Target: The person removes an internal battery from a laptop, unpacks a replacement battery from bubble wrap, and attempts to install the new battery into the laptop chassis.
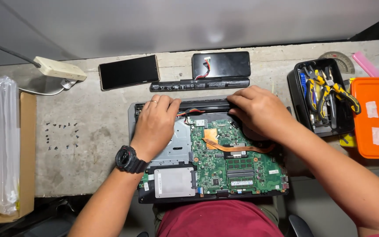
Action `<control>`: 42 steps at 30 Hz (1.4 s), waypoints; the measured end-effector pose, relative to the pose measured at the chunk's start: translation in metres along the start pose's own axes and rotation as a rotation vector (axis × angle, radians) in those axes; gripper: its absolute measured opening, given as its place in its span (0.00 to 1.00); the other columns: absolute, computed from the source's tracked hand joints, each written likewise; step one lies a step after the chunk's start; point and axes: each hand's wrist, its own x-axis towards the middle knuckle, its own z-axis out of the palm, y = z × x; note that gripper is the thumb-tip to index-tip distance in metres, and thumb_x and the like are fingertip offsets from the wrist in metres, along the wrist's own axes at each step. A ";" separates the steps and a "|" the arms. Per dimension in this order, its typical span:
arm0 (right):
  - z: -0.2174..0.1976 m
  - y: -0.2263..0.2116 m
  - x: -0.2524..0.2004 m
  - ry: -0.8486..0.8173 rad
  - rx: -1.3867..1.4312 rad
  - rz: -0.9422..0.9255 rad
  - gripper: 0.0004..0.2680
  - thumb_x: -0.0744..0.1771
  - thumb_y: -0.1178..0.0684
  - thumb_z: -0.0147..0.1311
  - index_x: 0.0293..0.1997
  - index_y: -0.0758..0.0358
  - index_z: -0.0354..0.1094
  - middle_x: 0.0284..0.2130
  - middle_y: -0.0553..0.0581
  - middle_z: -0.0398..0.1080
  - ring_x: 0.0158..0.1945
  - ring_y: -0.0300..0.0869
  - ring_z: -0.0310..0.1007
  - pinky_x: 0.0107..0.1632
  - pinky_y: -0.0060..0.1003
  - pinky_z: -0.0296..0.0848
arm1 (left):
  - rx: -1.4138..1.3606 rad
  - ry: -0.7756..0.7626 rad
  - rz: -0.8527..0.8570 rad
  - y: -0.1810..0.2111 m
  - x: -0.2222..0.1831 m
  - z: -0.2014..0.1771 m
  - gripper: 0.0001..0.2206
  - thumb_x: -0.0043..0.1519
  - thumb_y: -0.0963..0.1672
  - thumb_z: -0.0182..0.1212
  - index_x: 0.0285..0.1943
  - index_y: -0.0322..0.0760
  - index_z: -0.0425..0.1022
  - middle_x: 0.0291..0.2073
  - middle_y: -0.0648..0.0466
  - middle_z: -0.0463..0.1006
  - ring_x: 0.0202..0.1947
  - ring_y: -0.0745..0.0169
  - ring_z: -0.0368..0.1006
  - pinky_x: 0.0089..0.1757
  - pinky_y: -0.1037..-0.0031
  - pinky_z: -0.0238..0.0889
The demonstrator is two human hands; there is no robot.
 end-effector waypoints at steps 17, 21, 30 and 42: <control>0.003 -0.011 0.025 -0.146 0.130 0.047 0.12 0.69 0.48 0.71 0.55 0.59 0.79 0.44 0.60 0.80 0.56 0.57 0.84 0.57 0.51 0.83 | -0.039 0.009 -0.001 -0.006 -0.002 0.006 0.08 0.74 0.37 0.59 0.58 0.34 0.83 0.38 0.54 0.71 0.45 0.50 0.75 0.43 0.65 0.70; 0.022 -0.010 0.018 -0.063 -0.014 0.024 0.11 0.68 0.46 0.72 0.51 0.54 0.76 0.43 0.54 0.76 0.54 0.52 0.83 0.55 0.47 0.83 | -0.056 0.002 0.008 -0.007 -0.002 0.008 0.08 0.74 0.38 0.62 0.57 0.34 0.83 0.38 0.54 0.72 0.46 0.49 0.76 0.44 0.64 0.71; 0.017 -0.017 0.026 -0.115 0.015 0.095 0.11 0.66 0.50 0.73 0.53 0.54 0.81 0.43 0.56 0.80 0.52 0.54 0.84 0.53 0.48 0.83 | -0.118 -0.070 -0.028 -0.010 0.002 0.008 0.05 0.73 0.38 0.63 0.52 0.35 0.84 0.36 0.54 0.72 0.46 0.48 0.76 0.44 0.63 0.72; 0.049 -0.056 0.046 0.113 -0.083 -0.115 0.14 0.69 0.49 0.71 0.60 0.58 0.80 0.47 0.54 0.79 0.55 0.51 0.80 0.50 0.44 0.78 | -0.091 -0.016 0.019 -0.012 0.006 0.001 0.07 0.72 0.37 0.59 0.47 0.38 0.83 0.35 0.54 0.71 0.44 0.49 0.76 0.42 0.63 0.73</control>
